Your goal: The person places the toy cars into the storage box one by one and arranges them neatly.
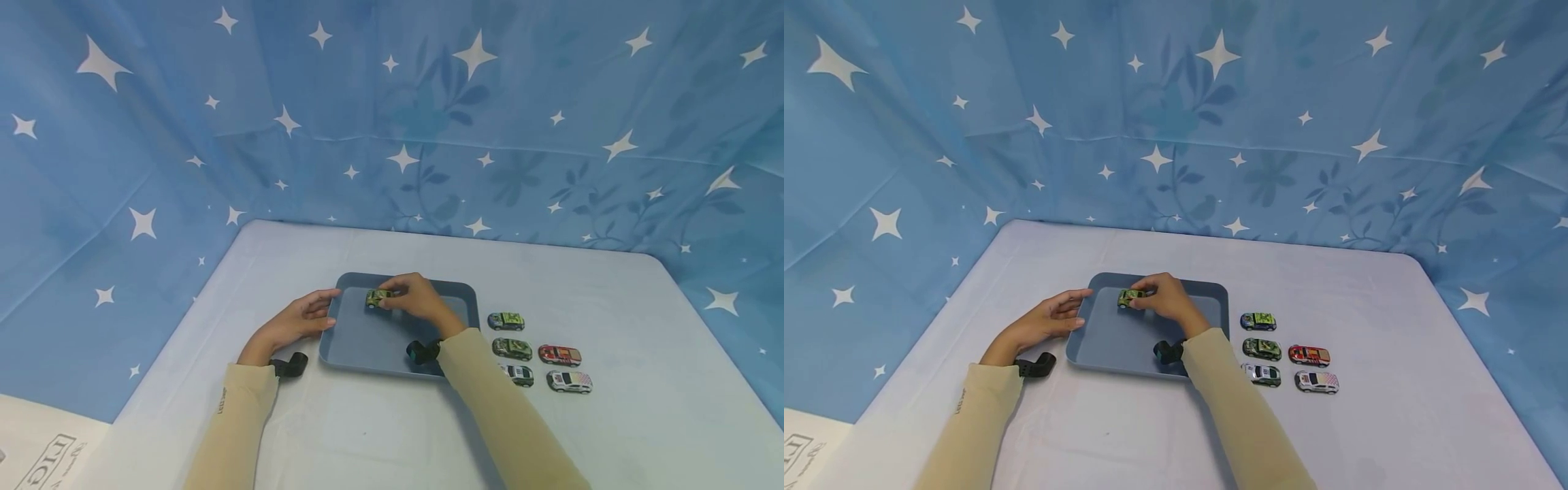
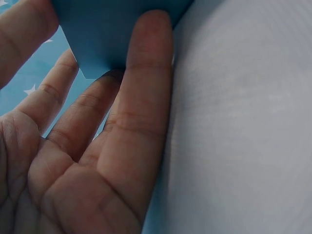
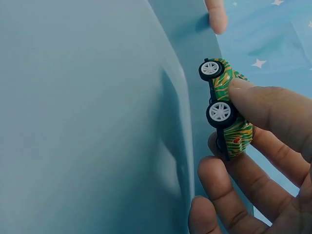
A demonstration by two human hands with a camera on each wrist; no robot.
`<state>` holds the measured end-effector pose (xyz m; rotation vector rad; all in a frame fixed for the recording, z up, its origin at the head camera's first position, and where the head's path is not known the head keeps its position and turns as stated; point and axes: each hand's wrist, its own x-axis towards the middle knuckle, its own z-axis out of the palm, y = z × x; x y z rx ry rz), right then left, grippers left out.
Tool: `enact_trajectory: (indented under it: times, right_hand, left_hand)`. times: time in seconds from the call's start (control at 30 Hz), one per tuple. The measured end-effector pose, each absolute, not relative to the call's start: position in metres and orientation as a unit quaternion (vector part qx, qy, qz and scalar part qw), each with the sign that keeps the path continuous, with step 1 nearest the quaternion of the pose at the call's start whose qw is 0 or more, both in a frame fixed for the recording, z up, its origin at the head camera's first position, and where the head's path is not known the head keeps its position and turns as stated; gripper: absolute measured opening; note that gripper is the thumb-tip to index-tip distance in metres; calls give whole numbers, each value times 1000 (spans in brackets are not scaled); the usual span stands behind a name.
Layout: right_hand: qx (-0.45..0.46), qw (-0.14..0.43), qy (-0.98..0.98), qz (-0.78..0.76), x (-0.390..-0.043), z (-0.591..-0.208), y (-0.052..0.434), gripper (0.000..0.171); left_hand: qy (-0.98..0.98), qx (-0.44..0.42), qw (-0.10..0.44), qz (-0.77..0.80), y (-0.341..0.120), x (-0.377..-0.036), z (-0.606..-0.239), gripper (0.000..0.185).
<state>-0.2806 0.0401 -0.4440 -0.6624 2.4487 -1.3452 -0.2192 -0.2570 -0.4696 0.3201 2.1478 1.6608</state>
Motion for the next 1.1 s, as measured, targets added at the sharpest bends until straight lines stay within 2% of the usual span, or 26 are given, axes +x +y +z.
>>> enact_trajectory:
  times: [1.1]
  right_hand:
    - [-213,95,881,-411,-287,-460,6,25]
  left_hand:
    - [774,115,203,588,-258,-220,-469,72]
